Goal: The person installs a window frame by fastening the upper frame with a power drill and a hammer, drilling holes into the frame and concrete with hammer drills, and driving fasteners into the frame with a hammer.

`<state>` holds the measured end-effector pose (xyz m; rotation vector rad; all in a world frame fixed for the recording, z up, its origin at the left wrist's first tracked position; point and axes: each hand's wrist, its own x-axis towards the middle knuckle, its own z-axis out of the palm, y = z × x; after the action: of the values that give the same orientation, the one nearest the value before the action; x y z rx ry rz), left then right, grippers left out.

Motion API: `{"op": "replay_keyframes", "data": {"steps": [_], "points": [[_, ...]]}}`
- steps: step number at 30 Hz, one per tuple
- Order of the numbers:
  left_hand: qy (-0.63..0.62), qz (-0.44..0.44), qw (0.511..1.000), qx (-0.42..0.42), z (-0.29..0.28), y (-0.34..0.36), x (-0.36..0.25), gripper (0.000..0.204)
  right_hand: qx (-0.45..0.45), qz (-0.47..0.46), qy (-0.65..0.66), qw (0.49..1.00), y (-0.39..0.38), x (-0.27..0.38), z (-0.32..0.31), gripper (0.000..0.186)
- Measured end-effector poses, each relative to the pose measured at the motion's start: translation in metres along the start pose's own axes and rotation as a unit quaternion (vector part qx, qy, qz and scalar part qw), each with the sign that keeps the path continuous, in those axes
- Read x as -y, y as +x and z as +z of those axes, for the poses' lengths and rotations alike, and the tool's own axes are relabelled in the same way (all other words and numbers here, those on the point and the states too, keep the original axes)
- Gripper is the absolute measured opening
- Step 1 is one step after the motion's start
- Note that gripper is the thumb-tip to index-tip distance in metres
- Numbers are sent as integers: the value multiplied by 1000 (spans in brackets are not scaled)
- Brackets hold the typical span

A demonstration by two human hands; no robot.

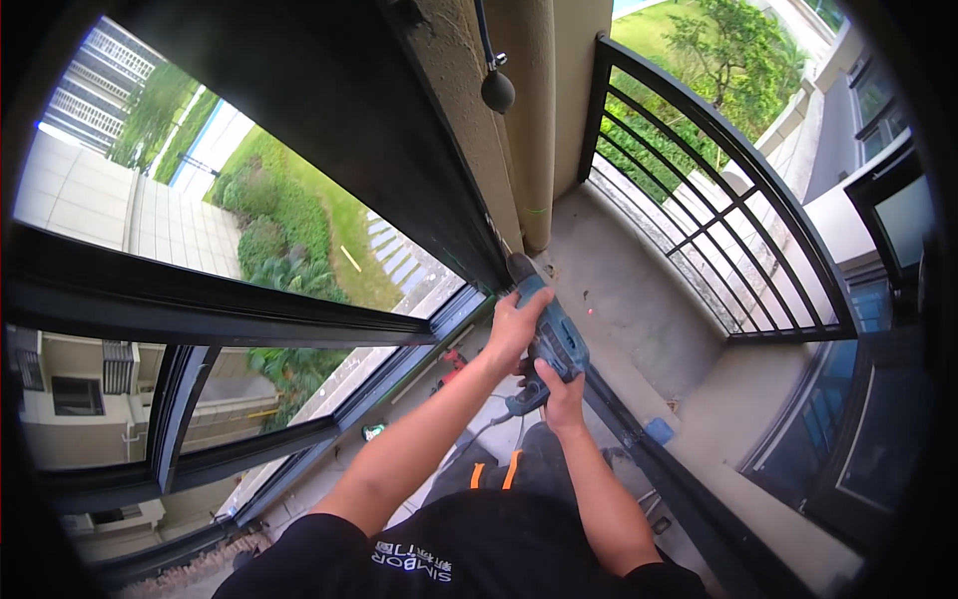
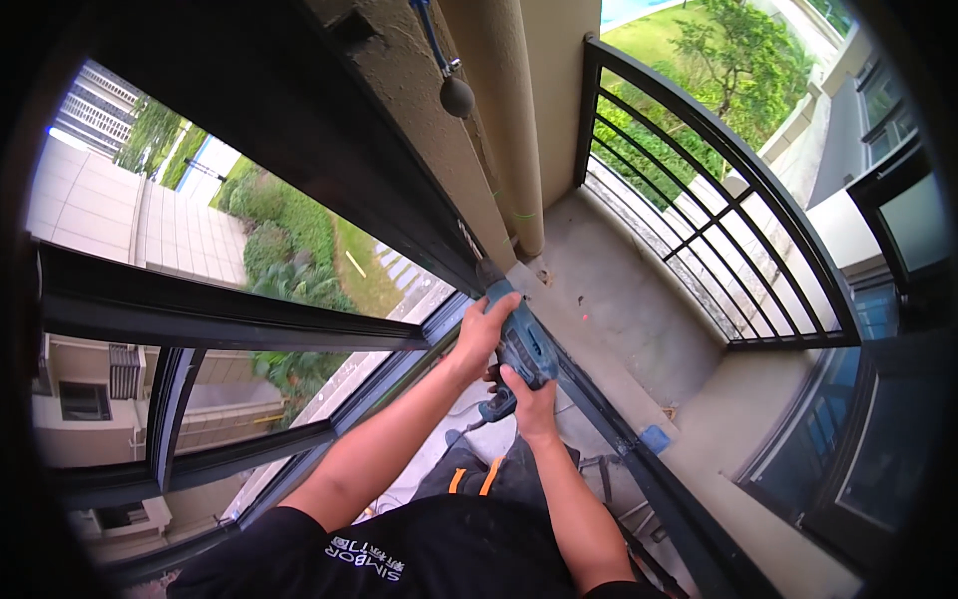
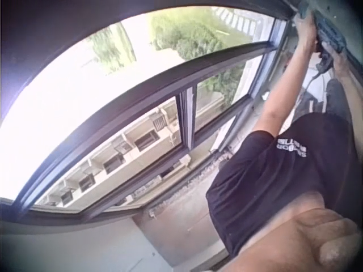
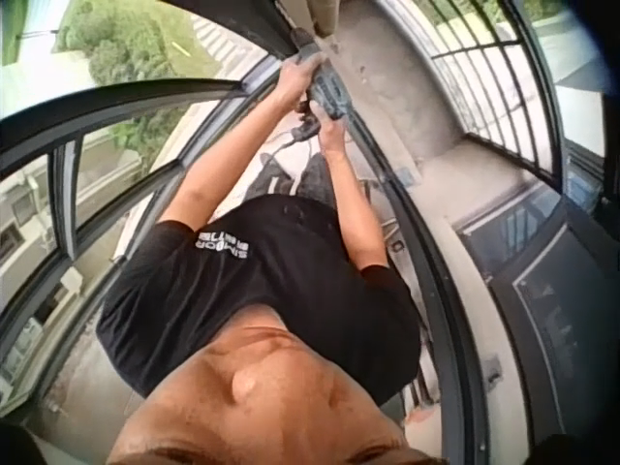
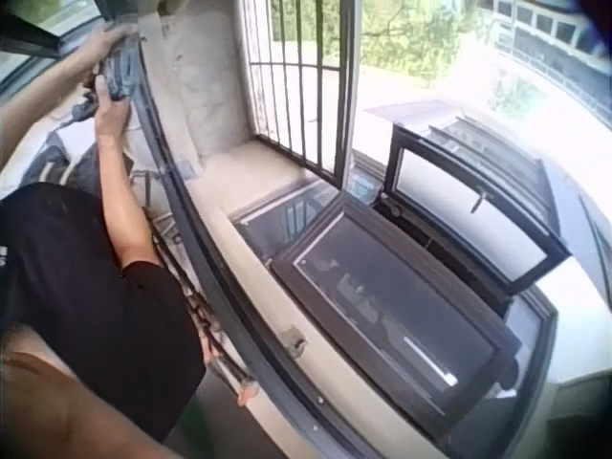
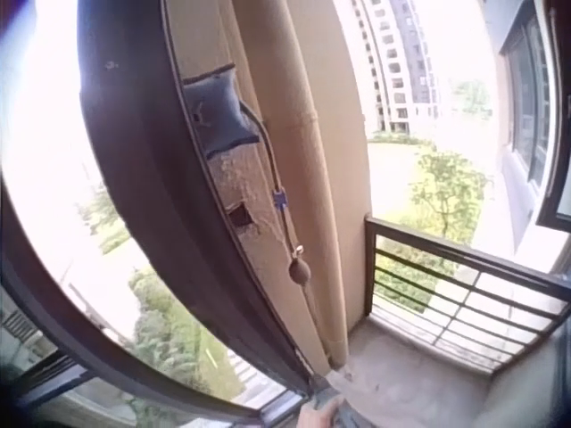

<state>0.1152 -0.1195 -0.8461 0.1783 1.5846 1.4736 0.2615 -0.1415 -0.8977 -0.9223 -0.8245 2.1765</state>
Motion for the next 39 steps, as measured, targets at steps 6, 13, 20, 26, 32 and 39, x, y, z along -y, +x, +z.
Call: {"op": "replay_keyframes", "data": {"steps": [6,13,20,26,32,39], "points": [[-17,-6,1000,-15,0,29,21,40,23,24,-26,999,25,5,-17,34],[-43,-23,998,-35,4,40,12,40,26,-8,-74,997,45,-5,-30,33],[-43,-27,998,-43,9,43,12,43,19,12,-77,997,50,3,-28,32],[-58,-14,997,-53,4,44,14,40,57,11,-82,995,52,15,-25,38],[-21,-25,999,-43,3,40,8,40,52,-18,-68,996,49,8,-18,35],[-33,-22,999,-32,-1,40,11,40,47,-13,-60,997,48,0,-16,22]]}}
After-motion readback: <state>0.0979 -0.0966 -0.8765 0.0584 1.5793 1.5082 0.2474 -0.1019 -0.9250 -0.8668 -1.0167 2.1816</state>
